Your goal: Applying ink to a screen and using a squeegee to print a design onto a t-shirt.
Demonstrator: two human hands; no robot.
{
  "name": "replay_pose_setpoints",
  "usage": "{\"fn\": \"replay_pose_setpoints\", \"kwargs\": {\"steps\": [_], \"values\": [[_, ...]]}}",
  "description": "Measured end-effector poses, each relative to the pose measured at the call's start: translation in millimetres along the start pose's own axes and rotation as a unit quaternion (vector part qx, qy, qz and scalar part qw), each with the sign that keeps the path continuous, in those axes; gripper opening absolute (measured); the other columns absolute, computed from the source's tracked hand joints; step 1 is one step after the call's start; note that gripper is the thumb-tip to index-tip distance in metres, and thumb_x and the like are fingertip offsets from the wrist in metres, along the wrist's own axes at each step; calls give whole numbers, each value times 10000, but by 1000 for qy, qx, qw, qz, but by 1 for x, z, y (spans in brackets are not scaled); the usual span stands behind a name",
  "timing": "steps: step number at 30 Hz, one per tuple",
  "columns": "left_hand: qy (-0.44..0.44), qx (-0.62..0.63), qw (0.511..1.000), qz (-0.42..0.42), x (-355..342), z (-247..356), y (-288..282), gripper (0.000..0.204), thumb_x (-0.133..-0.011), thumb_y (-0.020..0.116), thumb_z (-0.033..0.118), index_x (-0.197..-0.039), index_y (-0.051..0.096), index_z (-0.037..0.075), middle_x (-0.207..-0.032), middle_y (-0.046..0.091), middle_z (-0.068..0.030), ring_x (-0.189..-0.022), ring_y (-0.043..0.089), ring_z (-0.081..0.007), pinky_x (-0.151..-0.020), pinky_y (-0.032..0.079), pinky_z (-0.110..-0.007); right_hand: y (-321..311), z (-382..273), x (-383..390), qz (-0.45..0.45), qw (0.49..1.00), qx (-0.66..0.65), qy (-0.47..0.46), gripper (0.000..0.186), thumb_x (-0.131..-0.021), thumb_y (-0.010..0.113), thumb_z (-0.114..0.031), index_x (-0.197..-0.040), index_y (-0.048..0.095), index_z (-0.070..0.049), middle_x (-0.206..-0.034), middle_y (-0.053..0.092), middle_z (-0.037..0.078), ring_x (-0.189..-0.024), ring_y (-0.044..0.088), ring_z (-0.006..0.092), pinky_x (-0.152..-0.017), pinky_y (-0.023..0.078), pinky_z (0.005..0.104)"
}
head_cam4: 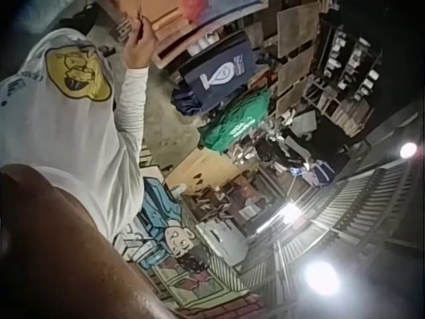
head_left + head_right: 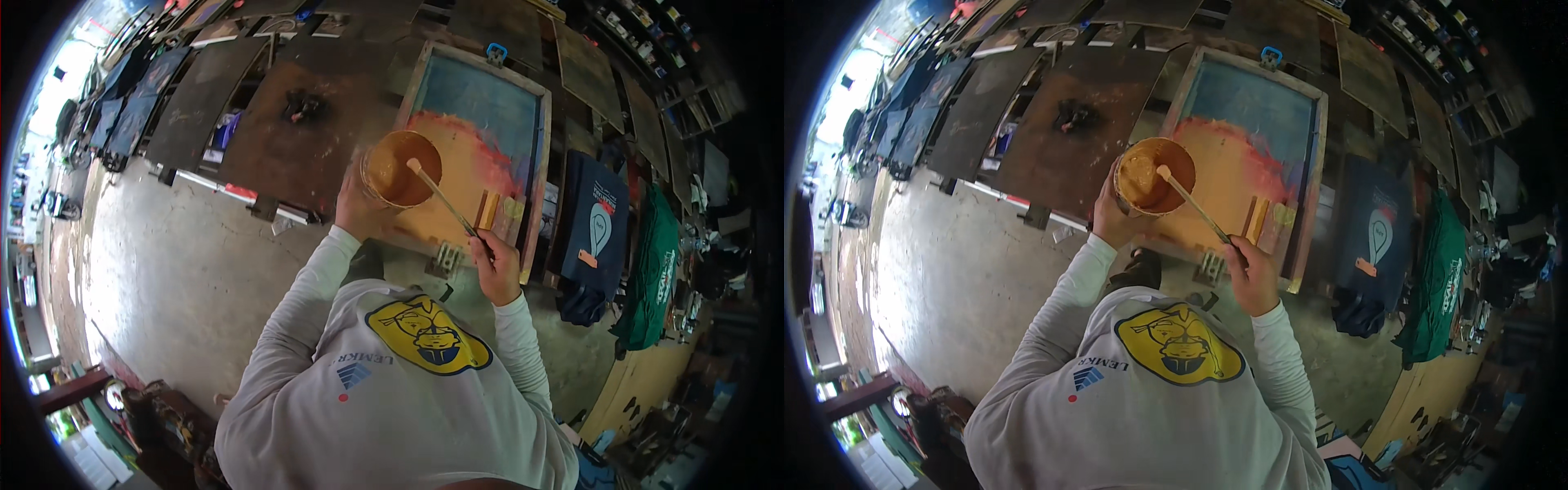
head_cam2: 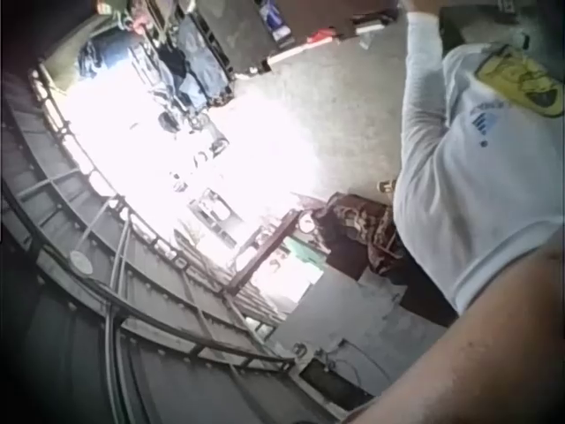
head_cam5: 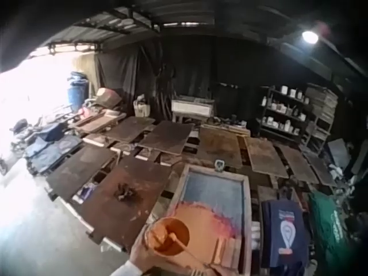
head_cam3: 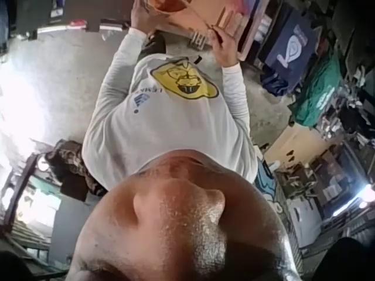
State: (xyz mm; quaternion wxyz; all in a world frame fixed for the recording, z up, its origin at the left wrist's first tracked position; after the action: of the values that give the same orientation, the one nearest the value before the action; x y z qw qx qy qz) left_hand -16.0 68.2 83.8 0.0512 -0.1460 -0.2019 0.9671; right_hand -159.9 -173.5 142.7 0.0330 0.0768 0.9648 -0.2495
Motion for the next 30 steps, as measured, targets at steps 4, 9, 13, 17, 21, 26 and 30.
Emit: {"fn": "replay_pose_setpoints", "kwargs": {"steps": [4, 9, 13, 17, 21, 26, 30], "values": [[28, -13, 999, -16, -60, -21, -4, 1165, -563, 955, 322, -1481, 322, -16, -1411, 525, -164, -1291, 539, -264, -1073, 443, -358, 21, 2, -42, 47, 998, 31, -19, 209, -1002, 577, -132, -1115, 654, 26, -672, 554, 39, -587, 502, 72, -533, 406, 248], [52, 10, 997, -52, -131, -33, -14, 1090, -569, 920, 369, -1458, 374, 50, -1435, 479, -198, -1327, 464, -374, -1089, 409, -445, 47, -19, -98, 80, 995, 65, 0, 202, -982, 601, -121, -1107, 642, 32, -739, 614, 101, -625, 583, 148, -567, 447, 276], [49, 36, 996, -68, -172, -60, -15, 1066, -572, 930, 333, -1445, 387, 53, -1437, 479, -193, -1328, 467, -364, -1098, 404, -438, 65, -32, -133, 131, 988, 80, -23, 196, -988, 588, -105, -1110, 653, 34, -680, 583, 59, -581, 541, 91, -535, 417, 251], [38, 69, 992, -97, -203, -60, -18, 1055, -580, 932, 319, -1444, 388, 52, -1440, 476, -188, -1333, 462, -362, -1112, 393, -429, 83, -12, -155, 106, 986, 128, 26, 203, -992, 578, -106, -1118, 650, 36, -670, 580, 60, -577, 544, 89, -544, 434, 253], [34, 62, 993, -94, -216, -74, -15, 1045, -585, 931, 320, -1440, 392, 53, -1431, 483, -181, -1324, 472, -361, -1106, 399, -425, 93, -5, -169, 101, 989, 94, 50, 209, -993, 576, -111, -1124, 648, 34, -663, 577, 58, -577, 544, 86, -550, 438, 246], [11, 160, 983, -91, -217, -96, 3, 1009, -598, 917, 315, -1429, 403, 62, -1422, 495, -170, -1317, 482, -351, -1102, 401, -424, 97, 5, -177, 88, 987, -20, 136, 216, -1023, 531, -128, -1136, 648, 13, -666, 560, 11, -568, 487, 65, -532, 394, 219], [29, 89, 989, -114, -218, -83, 4, 1148, -576, 956, 188, -1484, 293, -44, -1432, 486, -152, -1317, 501, -224, -1103, 421, -344, 95, 12, -174, 77, 968, -123, 203, 240, -1044, 493, -165, -1115, 637, 13, -685, 544, 0, -587, 469, 61, -542, 381, 218]]}}
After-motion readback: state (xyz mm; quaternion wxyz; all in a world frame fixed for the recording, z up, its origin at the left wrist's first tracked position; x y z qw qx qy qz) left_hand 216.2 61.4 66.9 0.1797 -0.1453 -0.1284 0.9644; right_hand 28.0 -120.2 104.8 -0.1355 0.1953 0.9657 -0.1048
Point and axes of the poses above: each hand's wrist, its own x-axis away from the middle knuckle, its own y-axis out of the palm, z = x × y, the point moved 6 cm from there along -x, towards the middle knuckle
